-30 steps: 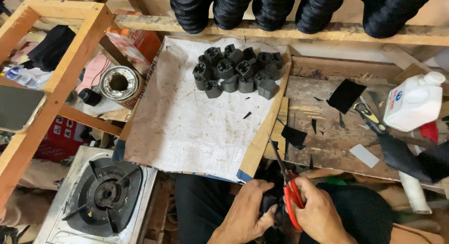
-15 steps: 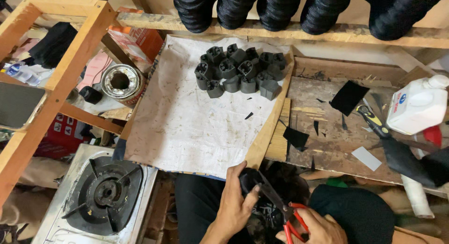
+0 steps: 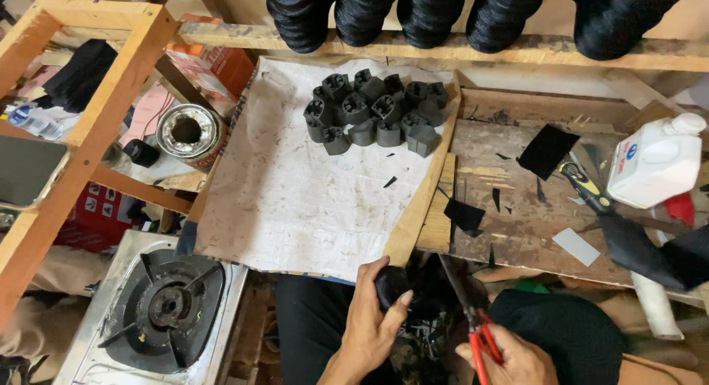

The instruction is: The person sits at a workbench and uses red-handled scissors to trim excess black material from small shoe heel components. They repeatedly pick up a component, cut around its edges, and place it back on the table.

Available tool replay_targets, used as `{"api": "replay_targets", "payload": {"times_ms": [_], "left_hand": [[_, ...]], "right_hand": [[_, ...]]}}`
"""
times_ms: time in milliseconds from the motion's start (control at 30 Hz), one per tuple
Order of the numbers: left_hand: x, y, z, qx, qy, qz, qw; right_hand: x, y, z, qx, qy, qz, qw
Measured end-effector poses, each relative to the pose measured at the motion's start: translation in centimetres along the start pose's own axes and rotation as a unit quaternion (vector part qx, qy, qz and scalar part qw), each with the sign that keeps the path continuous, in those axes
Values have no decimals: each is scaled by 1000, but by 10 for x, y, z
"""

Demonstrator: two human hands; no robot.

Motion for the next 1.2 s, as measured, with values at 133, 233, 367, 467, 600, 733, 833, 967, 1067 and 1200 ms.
{"api": "replay_targets", "payload": {"times_ms": [133,233,367,467,600,733,833,967,1067,1200], "left_hand": [[0,4,0,-6,18,6,1000],[0,1,-1,-39,31,7,999],[-7,-10,-12,-160,146,-2,976],[-12,-14,-15,-294,174,-11,940],[-7,-4,-2,-365,-3,-91,927],[-14,-17,5,-501,72,-137,851],[-16,-28,4,-588,124,-64,797],[2,-10,-19,-536,103,104,832],[9,13,-36,-387,156,152,896],[5,13,-26,-257,133,116,950]], "right_hand": [[-7,9,1,-24,55,85,995],[1,2,3,-79,96,32,992],[24,-16,16,-5,192,-34,981],[41,-42,38,185,136,-188,955],[53,-67,49,176,114,-160,965],[53,-84,44,169,99,-161,967],[49,-90,40,167,92,-164,968],[49,-83,39,155,91,-162,970],[47,-66,37,131,89,-148,976],[29,-42,30,31,98,-100,990]]}}
Point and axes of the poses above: each hand's wrist, its own x-axis towards the middle knuckle, its own y-axis out of the back of the hand, z = x × y, the point moved 4 cm from there along x, towards the middle knuckle, and after that the axes turned 14 degrees about -y, right-handed, at the moved point
